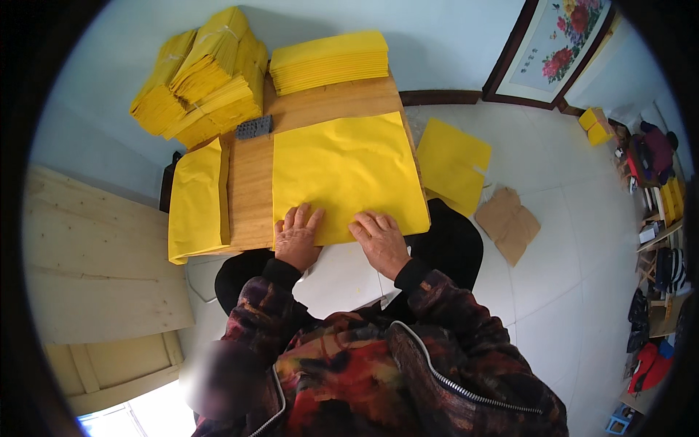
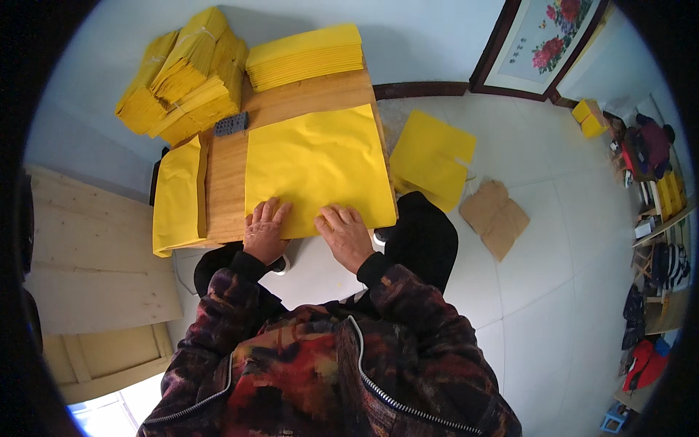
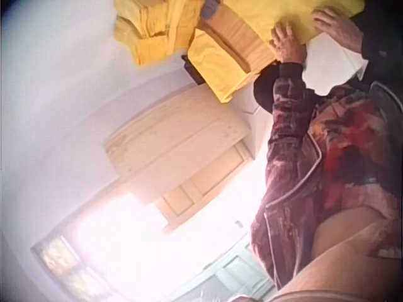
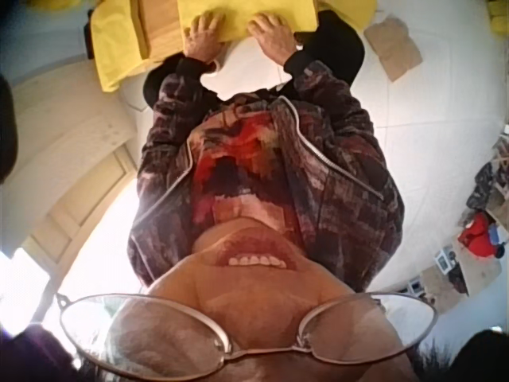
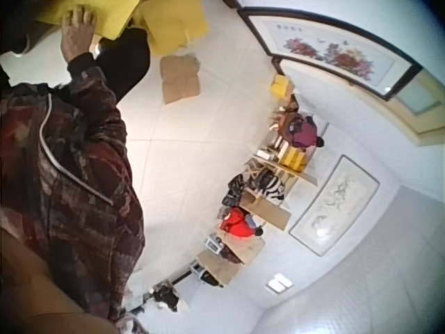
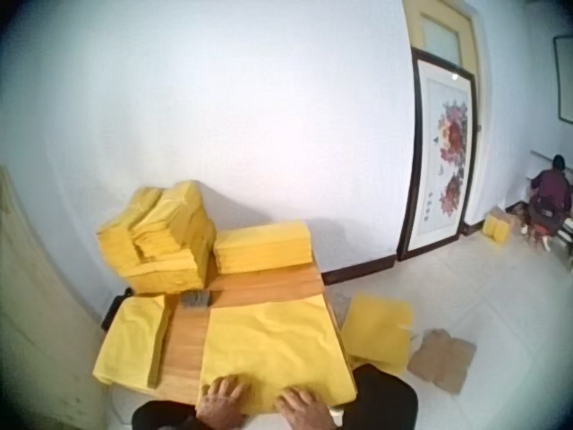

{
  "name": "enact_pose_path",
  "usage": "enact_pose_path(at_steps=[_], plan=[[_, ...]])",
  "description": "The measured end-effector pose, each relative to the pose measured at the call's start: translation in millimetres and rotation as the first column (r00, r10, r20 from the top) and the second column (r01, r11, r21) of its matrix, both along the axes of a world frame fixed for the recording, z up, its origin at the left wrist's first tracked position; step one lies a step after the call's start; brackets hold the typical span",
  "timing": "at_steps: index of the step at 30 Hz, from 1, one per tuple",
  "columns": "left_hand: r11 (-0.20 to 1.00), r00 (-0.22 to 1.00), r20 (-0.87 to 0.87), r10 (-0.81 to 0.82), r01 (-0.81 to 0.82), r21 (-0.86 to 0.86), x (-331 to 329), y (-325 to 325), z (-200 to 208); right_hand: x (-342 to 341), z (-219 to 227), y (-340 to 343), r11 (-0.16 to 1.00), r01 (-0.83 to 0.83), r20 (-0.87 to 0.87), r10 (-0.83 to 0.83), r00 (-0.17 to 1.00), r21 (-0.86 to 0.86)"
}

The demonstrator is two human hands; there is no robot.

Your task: The person folds yellow paper sheets on a wooden table, aligning edges and pressing creases. The person stacks folded sheets and continues folding additional sheets from a pile.

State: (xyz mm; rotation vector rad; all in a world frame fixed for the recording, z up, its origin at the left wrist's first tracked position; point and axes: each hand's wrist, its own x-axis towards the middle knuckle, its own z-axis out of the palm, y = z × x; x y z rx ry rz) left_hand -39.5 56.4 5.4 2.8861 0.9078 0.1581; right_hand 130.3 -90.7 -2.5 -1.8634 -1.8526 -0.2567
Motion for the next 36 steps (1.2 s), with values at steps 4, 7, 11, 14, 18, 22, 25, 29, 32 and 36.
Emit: enact_pose_path(at_steps=[4, 7, 11, 14, 18, 22, 25, 29, 32, 36], plan=[[0.999, 1.0, -0.025, -0.01, 0.009, -0.041, -1, 2, 5, 4, 0, -3, 1.0, 0.025, -0.023, -0.025, 0.999, 0.003], [0.996, 0.999, -0.023, -0.023, 0.021, -0.085, -5, 3, 9, 8, 1, -8, 0.998, 0.06, -0.059, -0.06, 0.996, 0.002], [0.985, 0.999, -0.025, -0.035, 0.03, -0.172, -9, 6, 16, 10, 4, -9, 0.999, 0.053, -0.102, -0.052, 0.993, 0.011], [0.994, 0.998, -0.047, -0.03, 0.024, -0.11, -6, 4, 22, 11, 11, -3, 0.999, 0.036, -0.165, -0.033, 0.986, 0.014], [0.998, 0.999, 0.0, -0.049, 0.049, 0.043, 6, -17, 23, 15, 22, 2, 0.996, 0.029, -0.183, -0.044, 0.982, -0.085], [0.99, 0.992, 0.069, -0.106, 0.099, 0.099, 25, -31, 20, 22, 30, 12, 0.951, 0.067, -0.109, -0.104, 0.989, -0.301], [0.989, 0.992, 0.058, -0.117, 0.111, 0.094, 33, -28, 21, 27, 35, 22, 0.904, 0.06, -0.113, -0.118, 0.987, -0.424], [0.981, 0.981, 0.111, -0.161, 0.147, 0.13, 32, -25, 22, 38, 39, 32, 0.89, 0.008, -0.228, -0.125, 0.966, -0.457], [0.985, 0.984, 0.069, -0.167, 0.163, 0.056, 32, -23, 21, 43, 38, 35, 0.848, -0.011, -0.249, -0.143, 0.958, -0.529], [0.964, 0.994, 0.048, -0.096, 0.105, -0.244, 36, -14, 16, 46, 34, 37, 0.871, -0.056, -0.303, -0.109, 0.947, -0.489]])
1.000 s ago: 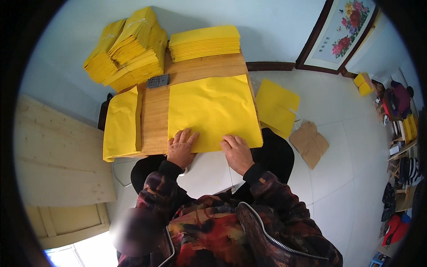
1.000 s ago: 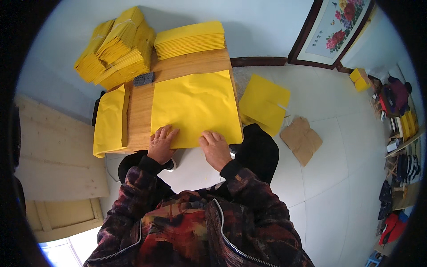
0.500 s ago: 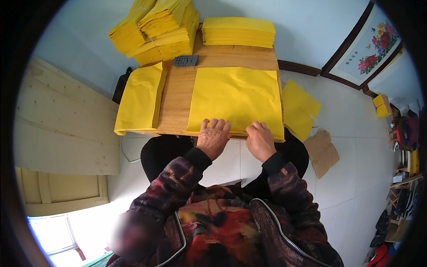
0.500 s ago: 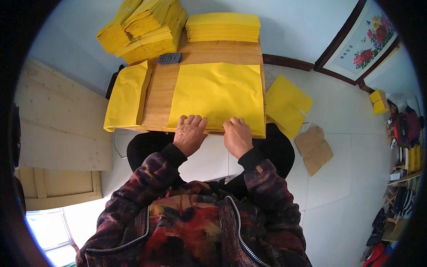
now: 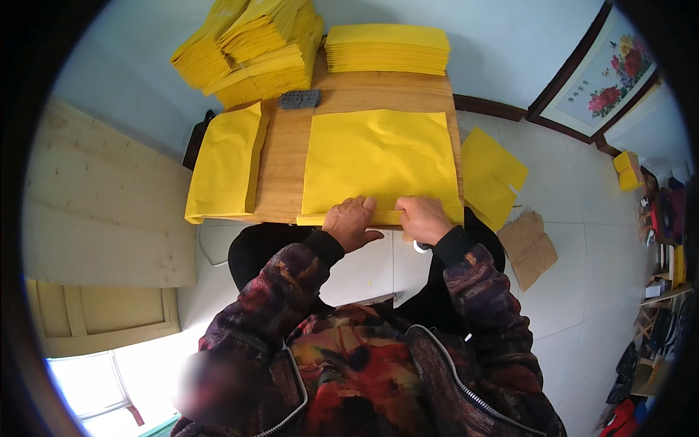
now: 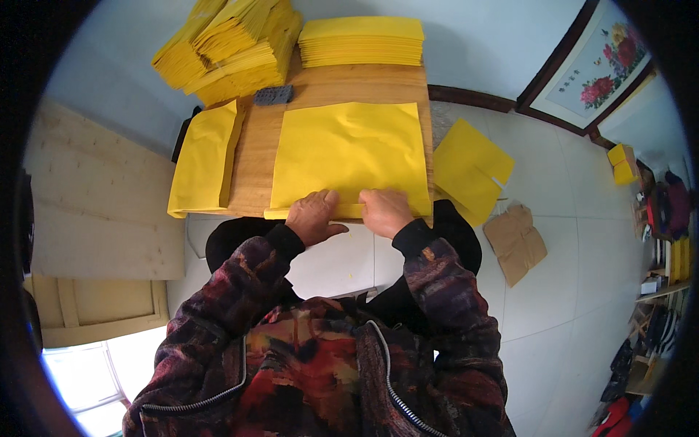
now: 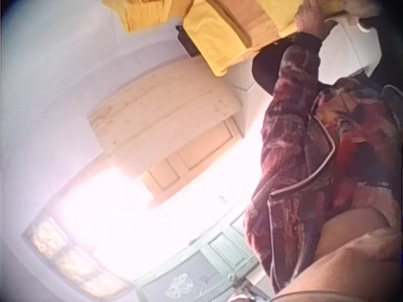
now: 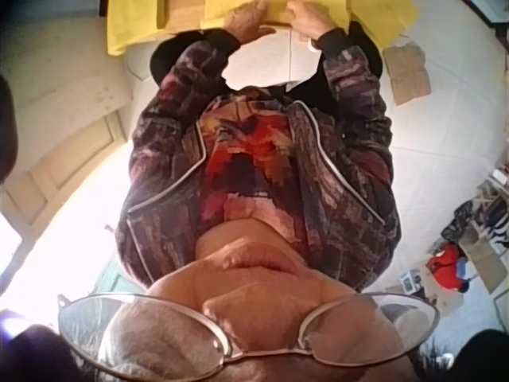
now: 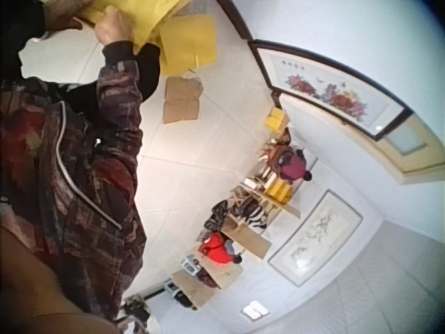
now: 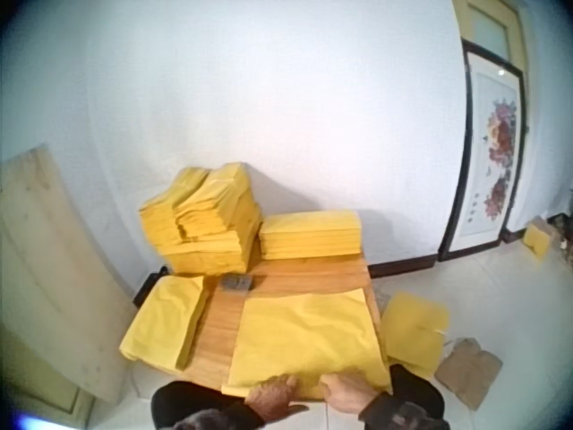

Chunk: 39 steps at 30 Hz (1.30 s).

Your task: The person folds yellow paper sheets on a wooden table, aligning edges and pressing creases. The person stacks folded sheets and continues folding additional sheets from a pile.

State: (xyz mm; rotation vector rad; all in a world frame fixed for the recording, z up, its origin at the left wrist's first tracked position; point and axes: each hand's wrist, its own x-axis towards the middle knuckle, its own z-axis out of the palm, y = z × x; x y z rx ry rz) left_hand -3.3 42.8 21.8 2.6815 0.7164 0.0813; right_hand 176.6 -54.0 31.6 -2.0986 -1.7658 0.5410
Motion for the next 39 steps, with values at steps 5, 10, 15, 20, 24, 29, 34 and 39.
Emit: enact_pose_path(at_steps=[5, 10, 15, 20, 24, 29, 34, 39], plan=[[0.998, 0.998, -0.005, -0.062, 0.062, -0.008, 5, 10, -1, 3, -3, 1, 0.997, -0.011, 0.014, 0.01, 1.0, 0.074], [0.995, 0.997, -0.044, -0.056, 0.052, -0.088, 8, 13, 5, -5, 2, -6, 0.968, -0.083, 0.14, 0.05, 0.989, 0.236], [0.989, 0.996, -0.075, -0.047, 0.036, -0.141, 10, 19, 10, -20, -5, -11, 0.936, -0.275, 0.411, 0.166, 0.896, 0.221], [0.979, 0.989, -0.121, -0.081, 0.056, -0.194, 13, 24, 11, -15, -5, 5, 0.943, -0.323, 0.326, 0.279, 0.903, 0.086], [0.962, 0.987, -0.097, -0.125, 0.096, -0.255, 11, 32, 10, -2, 12, 18, 0.929, -0.337, 0.162, 0.36, 0.919, -0.154], [0.994, 0.991, 0.082, -0.106, 0.108, -0.019, 4, 31, 2, 11, 18, 35, 0.899, -0.398, -0.108, 0.384, 0.917, -0.183], [0.981, 0.986, 0.12, -0.116, 0.094, 0.17, 0, 21, -4, 20, 19, 43, 0.88, -0.403, -0.214, 0.355, 0.91, -0.251], [0.989, 0.976, -0.17, -0.138, 0.125, -0.083, 9, 31, 4, 7, 28, 24, 0.933, -0.343, 0.169, 0.358, 0.918, -0.113]])
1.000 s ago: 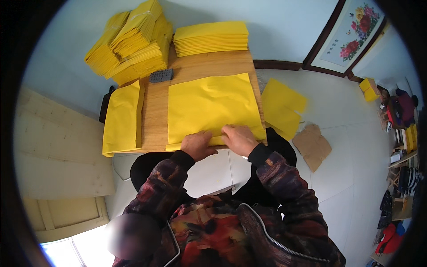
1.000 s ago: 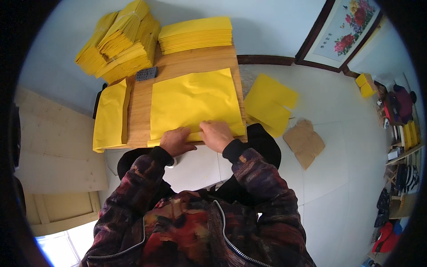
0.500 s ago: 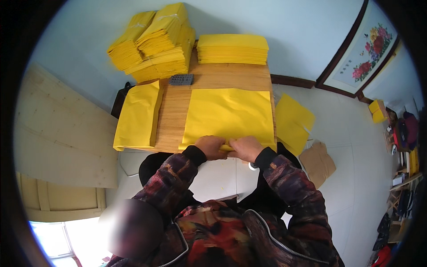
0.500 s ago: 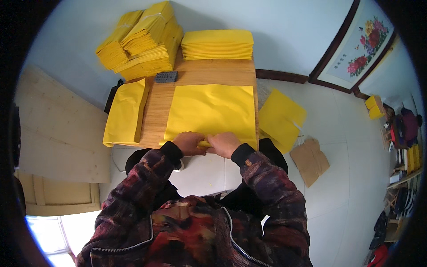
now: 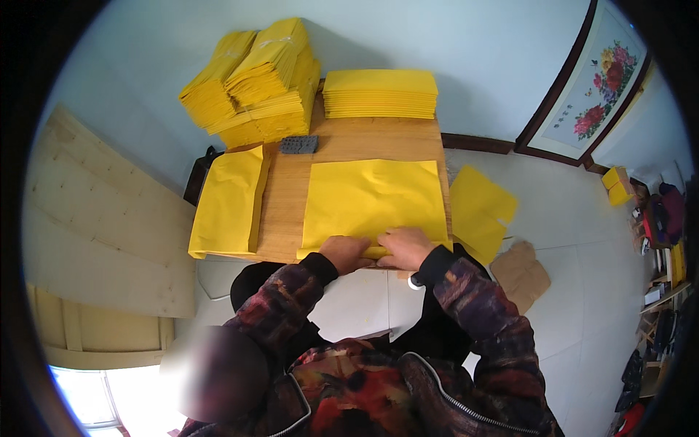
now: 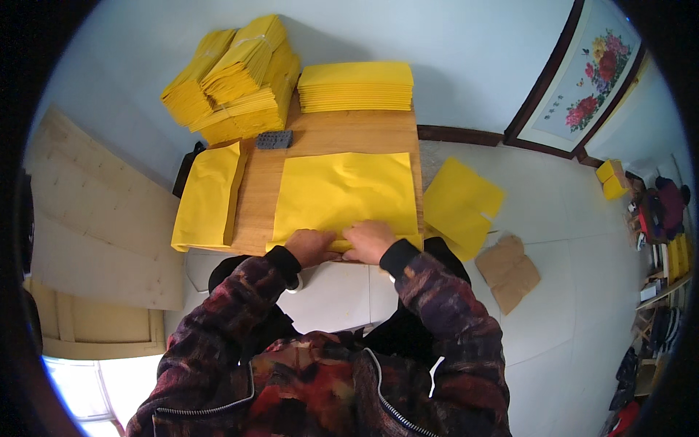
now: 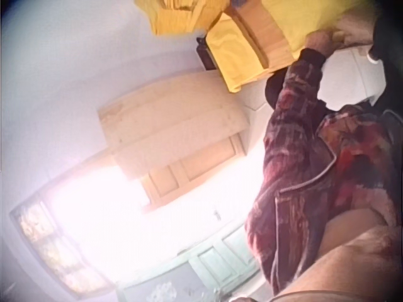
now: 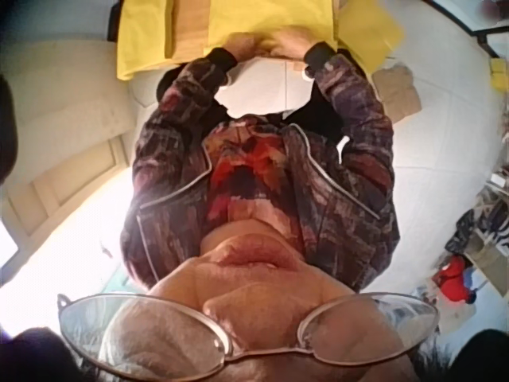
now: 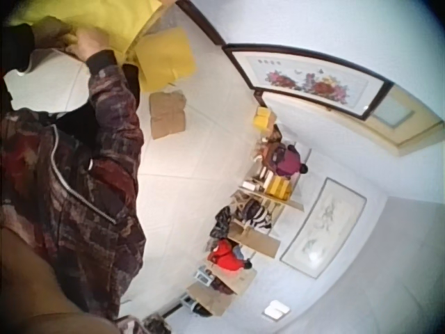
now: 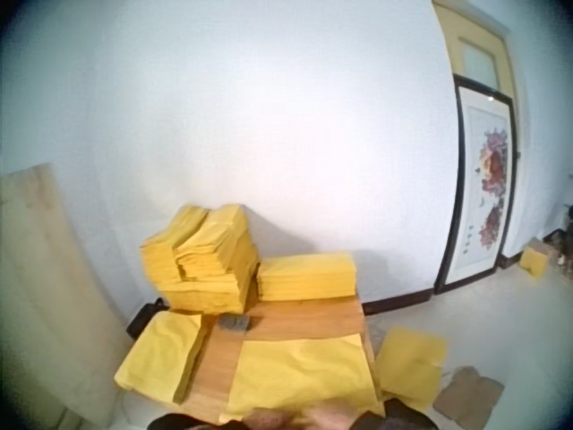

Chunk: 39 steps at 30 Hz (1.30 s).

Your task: The person folds yellow paper sheets on a wooden table, aligning edges and pressing creases. The person stacks folded sheets and continues folding additional sheets from a pile.

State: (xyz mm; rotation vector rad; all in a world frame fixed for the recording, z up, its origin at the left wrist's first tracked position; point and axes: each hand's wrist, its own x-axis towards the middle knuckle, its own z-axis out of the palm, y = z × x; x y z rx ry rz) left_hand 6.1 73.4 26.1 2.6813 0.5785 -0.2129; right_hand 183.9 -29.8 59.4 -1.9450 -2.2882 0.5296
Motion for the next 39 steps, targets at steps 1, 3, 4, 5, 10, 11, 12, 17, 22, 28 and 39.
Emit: enact_pose_path(at_steps=[1, 3, 4, 5, 10, 11, 12, 17, 22, 28, 39], plan=[[0.999, 1.0, 0.007, -0.016, 0.016, -0.036, 2, 3, 2, -5, -1, -5, 0.99, -0.014, 0.049, 0.008, 0.999, 0.138], [0.992, 0.999, 0.01, -0.042, 0.042, -0.119, 4, 10, 6, -14, -4, -10, 0.98, 0.009, 0.122, -0.034, 0.992, 0.2], [0.985, 0.998, 0.003, -0.062, 0.061, -0.163, 6, 13, 8, -17, -6, -9, 0.986, 0.036, 0.102, -0.053, 0.993, 0.161], [0.974, 0.997, -0.005, -0.083, 0.08, -0.211, 7, 16, 10, -19, -8, -7, 0.992, 0.071, 0.093, -0.08, 0.992, 0.102], [0.999, 0.995, -0.088, -0.04, 0.038, -0.021, 4, 15, 13, -7, -6, 11, 0.999, 0.015, -0.029, -0.017, 0.999, -0.04], [0.998, 0.999, -0.023, -0.022, 0.023, 0.05, 0, 10, 12, -5, -6, 16, 0.996, 0.011, -0.072, -0.017, 0.997, -0.089], [0.993, 0.999, 0.042, -0.007, 0.002, 0.116, -5, 4, 11, -4, -6, 20, 0.987, 0.008, -0.107, -0.025, 0.994, -0.163], [0.995, 0.995, -0.003, 0.097, -0.097, -0.021, -9, -9, 4, -3, -9, 16, 0.984, -0.018, -0.049, 0.01, 0.999, -0.176], [0.956, 0.995, -0.084, -0.044, 0.018, -0.291, 3, 20, 9, -25, -16, -7, 0.977, 0.039, 0.127, -0.066, 0.99, 0.208], [1.0, 0.998, -0.061, 0.023, -0.023, -0.001, -5, 5, 20, -11, -7, 23, 0.959, -0.029, -0.091, 0.004, 0.996, -0.281], [0.943, 0.99, -0.116, -0.085, 0.042, -0.33, -3, 24, 10, -24, -6, -6, 0.998, 0.009, 0.151, -0.018, 0.988, 0.058]])
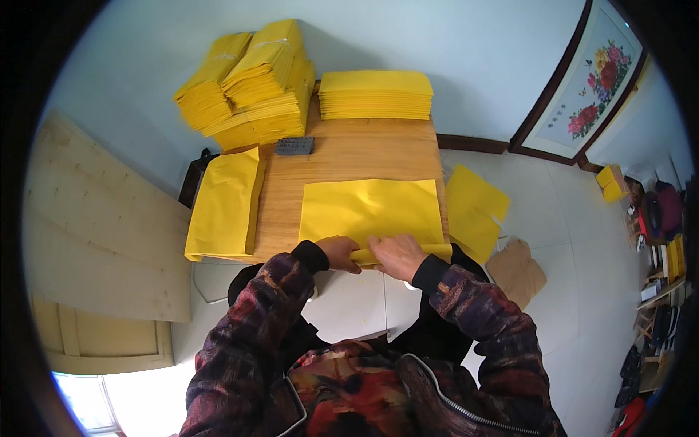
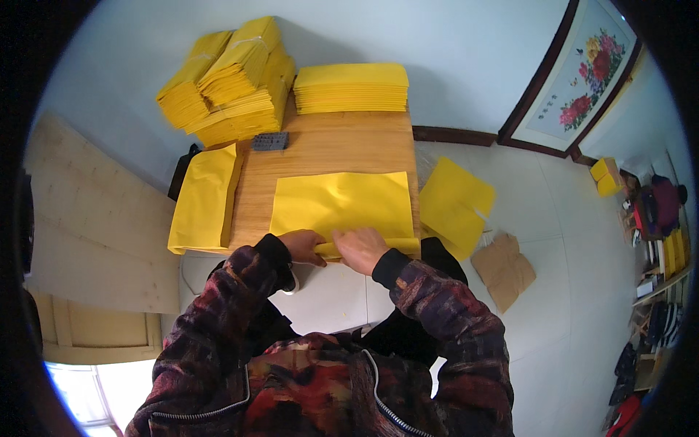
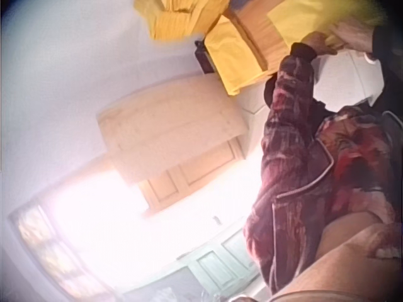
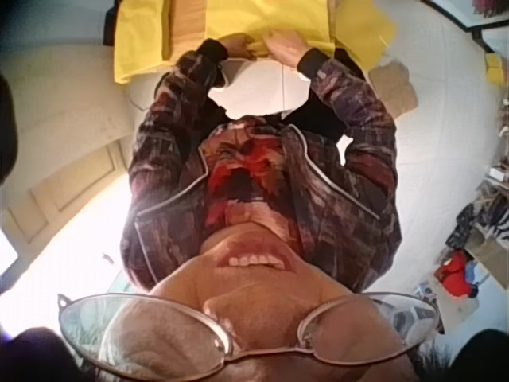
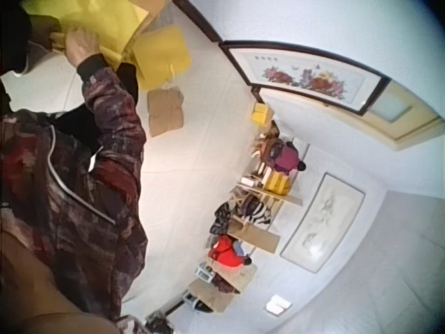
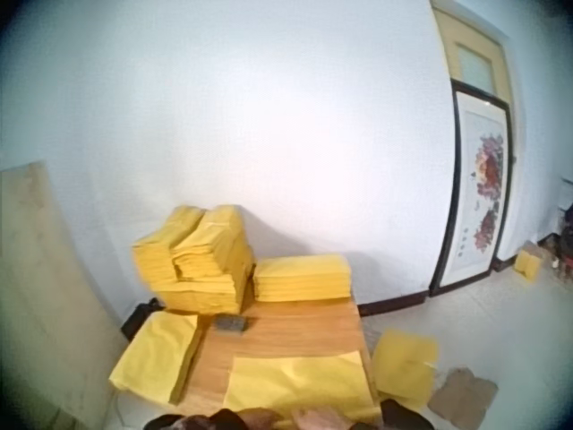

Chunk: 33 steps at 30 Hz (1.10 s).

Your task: The person folds yellow paper sheets on a wooden table, aligning edges and pressing creases. The person stacks folded sheets and continues folding additional sheets from a pile.

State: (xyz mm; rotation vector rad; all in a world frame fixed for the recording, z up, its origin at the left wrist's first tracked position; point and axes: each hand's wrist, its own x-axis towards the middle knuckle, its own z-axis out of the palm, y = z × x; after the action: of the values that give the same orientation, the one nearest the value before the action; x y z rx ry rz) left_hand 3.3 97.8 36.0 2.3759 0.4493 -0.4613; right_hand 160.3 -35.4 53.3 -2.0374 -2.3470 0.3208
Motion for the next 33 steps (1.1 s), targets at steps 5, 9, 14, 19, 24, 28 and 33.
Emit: enact_pose_path(at_steps=[5, 9, 14, 19, 24, 28, 33], plan=[[0.891, 0.974, 0.215, 0.075, -0.163, 0.424, -9, -28, -2, 18, 1, 26, 0.938, -0.034, -0.29, -0.073, 0.954, -0.346], [0.938, 0.977, 0.149, 0.151, -0.19, 0.29, -4, -23, -7, 12, -1, 14, 0.99, 0.008, -0.135, -0.027, 0.99, -0.141], [0.988, 0.995, 0.091, 0.039, -0.053, 0.148, 0, -3, -5, 2, -4, 8, 0.997, 0.068, -0.062, -0.071, 0.996, -0.041], [0.858, 0.949, 0.306, 0.074, -0.217, 0.465, -10, -23, -7, 22, -2, 29, 0.959, -0.079, -0.274, 0.001, 0.962, -0.272], [0.978, 0.994, 0.012, 0.111, -0.111, 0.174, -5, 0, 0, 0, -11, 9, 0.988, 0.035, 0.006, -0.036, 0.999, 0.153], [0.98, 0.996, 0.026, 0.081, -0.084, 0.179, -4, 3, 4, 4, -5, 14, 0.999, 0.045, -0.033, -0.045, 0.998, -0.018], [0.843, 0.961, 0.257, 0.105, -0.223, 0.49, -12, -19, -3, 19, 0, 26, 0.959, 0.015, -0.28, -0.098, 0.955, -0.282]])
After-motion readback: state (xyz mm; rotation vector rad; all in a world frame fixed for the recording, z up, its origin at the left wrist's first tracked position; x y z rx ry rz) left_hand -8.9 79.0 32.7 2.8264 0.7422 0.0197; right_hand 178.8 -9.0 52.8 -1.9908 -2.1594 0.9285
